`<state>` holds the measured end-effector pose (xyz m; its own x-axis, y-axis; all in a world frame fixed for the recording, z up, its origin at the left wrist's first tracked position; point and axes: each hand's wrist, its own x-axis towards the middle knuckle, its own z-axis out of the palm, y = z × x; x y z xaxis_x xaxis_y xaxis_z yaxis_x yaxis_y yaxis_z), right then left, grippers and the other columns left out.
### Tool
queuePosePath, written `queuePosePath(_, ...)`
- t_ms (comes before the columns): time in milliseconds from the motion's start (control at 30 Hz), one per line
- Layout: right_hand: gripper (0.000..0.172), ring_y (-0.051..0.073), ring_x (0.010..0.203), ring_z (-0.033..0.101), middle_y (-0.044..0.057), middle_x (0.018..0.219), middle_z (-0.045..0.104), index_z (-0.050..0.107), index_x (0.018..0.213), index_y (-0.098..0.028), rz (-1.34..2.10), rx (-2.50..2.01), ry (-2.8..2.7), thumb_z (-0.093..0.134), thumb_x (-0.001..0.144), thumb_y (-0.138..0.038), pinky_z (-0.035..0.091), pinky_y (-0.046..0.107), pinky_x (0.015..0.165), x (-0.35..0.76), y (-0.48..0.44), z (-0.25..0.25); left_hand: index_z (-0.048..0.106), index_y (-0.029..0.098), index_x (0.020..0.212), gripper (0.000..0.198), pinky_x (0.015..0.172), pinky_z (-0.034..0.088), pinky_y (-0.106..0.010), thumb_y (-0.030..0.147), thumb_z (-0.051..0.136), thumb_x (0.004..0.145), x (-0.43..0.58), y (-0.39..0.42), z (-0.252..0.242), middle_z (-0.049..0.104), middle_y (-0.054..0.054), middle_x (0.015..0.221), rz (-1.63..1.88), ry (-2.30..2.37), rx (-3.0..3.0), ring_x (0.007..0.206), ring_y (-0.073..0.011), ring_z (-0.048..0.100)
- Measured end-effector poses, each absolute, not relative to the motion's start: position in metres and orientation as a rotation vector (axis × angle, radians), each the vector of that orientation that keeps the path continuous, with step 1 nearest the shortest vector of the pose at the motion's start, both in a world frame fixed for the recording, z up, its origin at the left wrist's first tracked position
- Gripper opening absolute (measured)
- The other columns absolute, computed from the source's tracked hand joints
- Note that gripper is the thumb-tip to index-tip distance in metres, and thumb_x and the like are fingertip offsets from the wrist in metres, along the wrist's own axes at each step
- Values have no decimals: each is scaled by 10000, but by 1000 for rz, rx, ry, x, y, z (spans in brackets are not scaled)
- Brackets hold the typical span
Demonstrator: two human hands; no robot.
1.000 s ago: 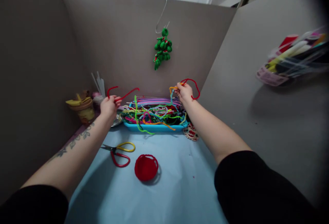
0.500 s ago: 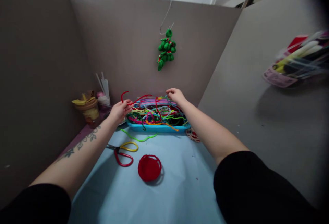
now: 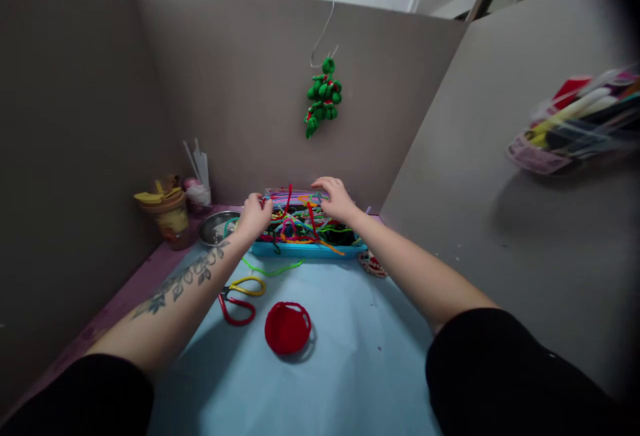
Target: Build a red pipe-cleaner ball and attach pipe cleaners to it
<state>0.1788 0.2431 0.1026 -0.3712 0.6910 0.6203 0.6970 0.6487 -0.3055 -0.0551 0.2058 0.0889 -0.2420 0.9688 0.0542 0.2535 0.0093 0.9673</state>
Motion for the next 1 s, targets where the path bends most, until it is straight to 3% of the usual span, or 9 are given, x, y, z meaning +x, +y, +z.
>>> queuePosePath(67, 538, 289, 1280, 380, 102, 1326, 532, 609, 1179, -185, -119, -959, -2258, 574, 656, -67, 317, 492, 1079, 173, 233, 101, 624, 139, 932, 424, 634, 448, -297, 530, 494, 836, -45, 191, 91, 674, -131, 892, 1012, 1520, 1449, 822, -241, 631)
queuePosePath(133, 459, 309, 1320, 308, 93, 1364, 501, 603, 1195, -216, -150, -936, -2338, 602, 738, -166, 306, 529, 1070, 164, 226, 98, 644, 154, 869, 522, 572, 403, -264, 622, 415, 830, -32, 177, 91, 678, -93, 822, 761, 1274, 1473, 754, -207, 614)
queuePosePath(233, 302, 307, 1320, 301, 86, 1346, 514, 650, 1107, -224, -151, -965, -2384, 542, 827, -202, 316, 529, 1053, 151, 224, 91, 622, 164, 770, 354, 553, 366, -245, 510, 550, 781, -12, 167, 85, 633, -26, 686, 743, 1170, 1641, 662, -168, 563)
queuePosePath(300, 276, 303, 1313, 313, 81, 1337, 525, 669, 1067, -221, -149, -965, -2391, 508, 845, -190, 323, 526, 1046, 145, 225, 88, 585, 159, 680, 261, 554, 358, -256, 396, 544, 783, -6, 168, 79, 584, -8, 609, 831, 1250, 1726, 590, -151, 512)
queuePosePath(433, 288, 295, 1317, 307, 61, 1349, 523, 676, 1047, -233, -142, -931, -2394, 501, 827, -170, 317, 533, 1044, 142, 227, 85, 602, 161, 638, 243, 686, 424, -286, 281, 462, 796, -13, 178, 68, 628, -31, 666, 894, 1123, 1853, 669, -169, 553)
queuePosePath(567, 265, 282, 1301, 334, 79, 1269, 586, 684, 989, -204, -193, -968, -2455, 489, 820, -143, 307, 506, 1049, 148, 229, 84, 598, 171, 639, 193, 679, 440, -280, 241, 481, 775, -27, 179, 69, 631, -21, 645, 957, 1090, 1868, 672, -171, 567)
queuePosePath(833, 293, 297, 1262, 411, 111, 1240, 612, 680, 1012, -185, -284, -1334, -2201, 419, 883, -155, 341, 498, 1033, 181, 257, 75, 597, 142, 696, 94, 654, 495, -240, 180, 599, 782, -48, 173, 87, 614, -14, 620, 1103, 803, 1150, 621, -123, 600)
queuePosePath(933, 353, 289, 1352, 351, 118, 1381, 520, 643, 1160, -173, -127, -1394, -2190, 424, 883, -174, 291, 509, 1100, 185, 268, 69, 616, 155, 774, 70, 728, 535, -300, 147, 568, 824, -62, 171, 96, 629, -8, 659, 1199, 579, 902, 692, -145, 649)
queuePosePath(1000, 474, 259, 1392, 325, 107, 1452, 451, 528, 1326, -176, 64, -1313, -2260, 439, 860, -164, 261, 475, 1140, 182, 271, 65, 631, 176, 804, 163, 778, 542, -334, 145, 491, 881, -73, 169, 105, 645, -2, 665, 1266, 493, 763, 739, -151, 669)
